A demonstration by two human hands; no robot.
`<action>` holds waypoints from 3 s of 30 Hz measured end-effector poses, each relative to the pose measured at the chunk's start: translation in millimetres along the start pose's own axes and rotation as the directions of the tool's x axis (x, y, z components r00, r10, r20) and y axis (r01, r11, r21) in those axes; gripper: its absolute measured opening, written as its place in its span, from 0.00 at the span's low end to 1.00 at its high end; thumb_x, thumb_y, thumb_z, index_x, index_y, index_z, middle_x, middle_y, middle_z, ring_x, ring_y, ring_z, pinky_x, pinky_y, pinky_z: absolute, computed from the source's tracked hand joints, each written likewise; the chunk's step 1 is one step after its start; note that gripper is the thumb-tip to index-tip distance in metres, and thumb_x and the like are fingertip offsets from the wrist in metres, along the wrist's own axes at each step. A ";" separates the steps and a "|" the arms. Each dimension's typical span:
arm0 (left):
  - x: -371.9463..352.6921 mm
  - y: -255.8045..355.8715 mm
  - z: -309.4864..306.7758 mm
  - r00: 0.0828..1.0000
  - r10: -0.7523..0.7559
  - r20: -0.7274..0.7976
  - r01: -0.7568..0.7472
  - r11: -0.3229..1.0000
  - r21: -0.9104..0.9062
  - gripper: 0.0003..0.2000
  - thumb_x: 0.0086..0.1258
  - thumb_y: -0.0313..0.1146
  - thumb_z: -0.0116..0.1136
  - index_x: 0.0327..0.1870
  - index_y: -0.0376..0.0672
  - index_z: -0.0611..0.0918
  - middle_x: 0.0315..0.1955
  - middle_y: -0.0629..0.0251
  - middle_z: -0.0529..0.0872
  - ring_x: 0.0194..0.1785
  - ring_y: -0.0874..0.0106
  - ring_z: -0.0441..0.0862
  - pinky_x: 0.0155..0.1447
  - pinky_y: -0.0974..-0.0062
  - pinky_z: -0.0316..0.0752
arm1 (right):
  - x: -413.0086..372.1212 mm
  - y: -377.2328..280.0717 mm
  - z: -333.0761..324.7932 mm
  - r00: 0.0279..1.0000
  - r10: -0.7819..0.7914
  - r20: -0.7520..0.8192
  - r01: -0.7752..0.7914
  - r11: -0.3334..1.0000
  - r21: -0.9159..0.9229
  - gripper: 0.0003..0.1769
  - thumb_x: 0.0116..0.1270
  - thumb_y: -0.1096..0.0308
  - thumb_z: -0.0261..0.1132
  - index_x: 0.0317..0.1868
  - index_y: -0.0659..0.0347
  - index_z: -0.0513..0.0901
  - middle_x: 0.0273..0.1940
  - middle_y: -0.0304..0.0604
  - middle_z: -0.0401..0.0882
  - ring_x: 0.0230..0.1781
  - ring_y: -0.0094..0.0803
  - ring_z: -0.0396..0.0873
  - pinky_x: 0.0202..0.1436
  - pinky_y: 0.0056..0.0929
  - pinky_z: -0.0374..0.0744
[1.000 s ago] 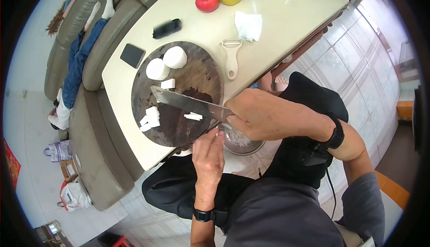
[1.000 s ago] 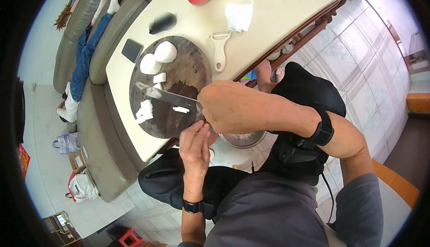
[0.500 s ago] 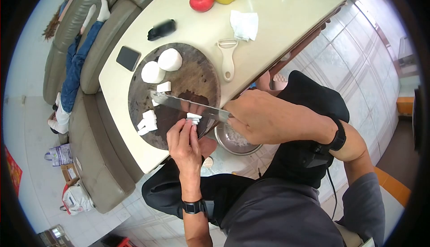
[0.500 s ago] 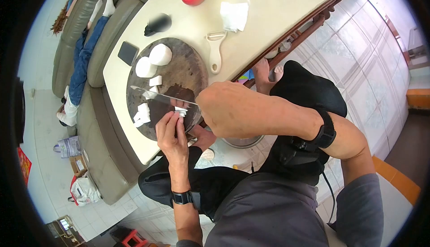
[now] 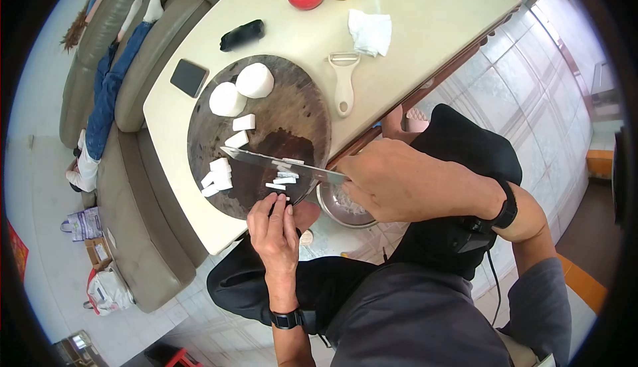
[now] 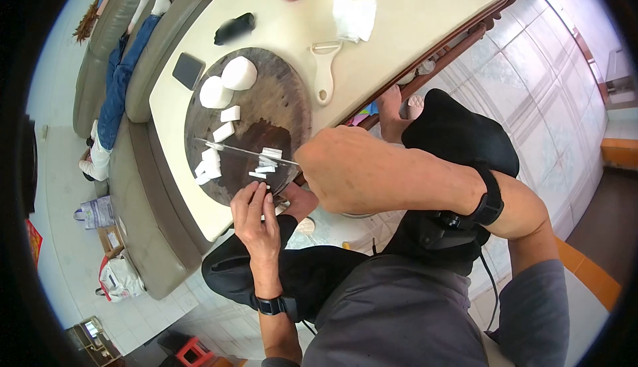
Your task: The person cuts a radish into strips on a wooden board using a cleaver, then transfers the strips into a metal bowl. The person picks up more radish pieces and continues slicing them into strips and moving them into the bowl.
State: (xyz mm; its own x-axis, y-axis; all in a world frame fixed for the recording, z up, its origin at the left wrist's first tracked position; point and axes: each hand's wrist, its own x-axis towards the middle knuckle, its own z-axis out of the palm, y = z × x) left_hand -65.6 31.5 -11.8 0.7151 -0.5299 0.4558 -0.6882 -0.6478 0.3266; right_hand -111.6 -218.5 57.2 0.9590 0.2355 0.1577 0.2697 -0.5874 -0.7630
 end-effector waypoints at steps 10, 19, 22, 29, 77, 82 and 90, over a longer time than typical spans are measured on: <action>18.7 -3.0 -1.9 1.000 -0.001 0.027 0.002 1.000 -0.031 0.13 0.60 0.19 0.62 0.47 0.34 0.84 0.49 0.53 0.82 0.54 0.54 0.78 0.59 0.60 0.71 | 5.3 -7.2 3.9 0.988 0.082 0.127 -0.071 0.994 -0.088 0.06 0.50 0.75 0.60 0.22 0.72 0.78 0.20 0.61 0.76 0.24 0.56 0.80 0.30 0.45 0.79; 18.6 -6.9 -0.2 0.995 0.036 0.093 -0.029 0.997 -0.066 0.13 0.60 0.22 0.63 0.47 0.37 0.84 0.49 0.56 0.81 0.54 0.56 0.77 0.58 0.60 0.70 | 8.2 -10.1 2.7 0.986 0.075 0.152 -0.053 0.988 -0.143 0.06 0.51 0.74 0.62 0.25 0.71 0.78 0.21 0.59 0.78 0.24 0.54 0.81 0.30 0.42 0.80; 16.1 -5.3 -0.4 0.996 0.023 0.091 -0.017 0.998 -0.067 0.13 0.60 0.21 0.63 0.47 0.35 0.84 0.50 0.55 0.81 0.55 0.55 0.77 0.58 0.60 0.72 | 8.0 -9.8 2.0 0.982 0.079 0.171 -0.049 0.984 -0.170 0.06 0.52 0.74 0.62 0.26 0.71 0.78 0.21 0.59 0.78 0.24 0.53 0.82 0.29 0.40 0.80; 0.6 -14.1 -0.4 0.999 -0.015 0.030 0.018 0.995 -0.093 0.12 0.59 0.20 0.64 0.45 0.33 0.84 0.50 0.53 0.81 0.55 0.55 0.79 0.57 0.61 0.75 | 6.8 -13.9 1.2 0.976 0.086 0.198 -0.052 0.985 -0.167 0.06 0.52 0.74 0.62 0.27 0.71 0.77 0.20 0.59 0.77 0.23 0.53 0.81 0.28 0.40 0.80; 0.6 -4.3 1.9 0.997 -0.023 -0.076 0.024 1.000 0.005 0.08 0.55 0.21 0.65 0.36 0.36 0.83 0.39 0.60 0.83 0.48 0.59 0.79 0.54 0.64 0.69 | 4.8 -30.8 11.6 0.924 0.146 0.353 -0.119 0.988 -0.099 0.19 0.52 0.67 0.71 0.35 0.72 0.74 0.22 0.60 0.78 0.25 0.56 0.81 0.30 0.47 0.77; 5.8 -4.9 0.2 0.997 -0.032 -0.071 0.031 0.999 -0.010 0.08 0.55 0.21 0.65 0.37 0.37 0.82 0.40 0.59 0.82 0.48 0.58 0.78 0.54 0.63 0.68 | 4.3 -30.0 13.8 0.925 0.152 0.347 -0.125 0.987 -0.098 0.18 0.52 0.68 0.70 0.35 0.72 0.73 0.20 0.60 0.77 0.24 0.56 0.80 0.29 0.47 0.77; 10.0 -4.8 -2.5 0.997 -0.070 -0.021 0.068 0.996 -0.066 0.08 0.55 0.21 0.64 0.37 0.37 0.81 0.39 0.58 0.81 0.47 0.58 0.78 0.54 0.64 0.68 | 2.1 -25.2 15.7 0.924 0.171 0.341 -0.139 0.983 -0.116 0.16 0.50 0.70 0.69 0.34 0.71 0.73 0.21 0.59 0.77 0.24 0.56 0.80 0.29 0.48 0.77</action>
State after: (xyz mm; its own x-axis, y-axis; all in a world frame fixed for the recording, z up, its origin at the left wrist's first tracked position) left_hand -55.5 30.7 -6.8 0.7586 -0.4718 0.4494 -0.6444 -0.6450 0.4106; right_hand -117.8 -191.0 66.9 0.9028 0.3812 -0.1989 0.1416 -0.7005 -0.6995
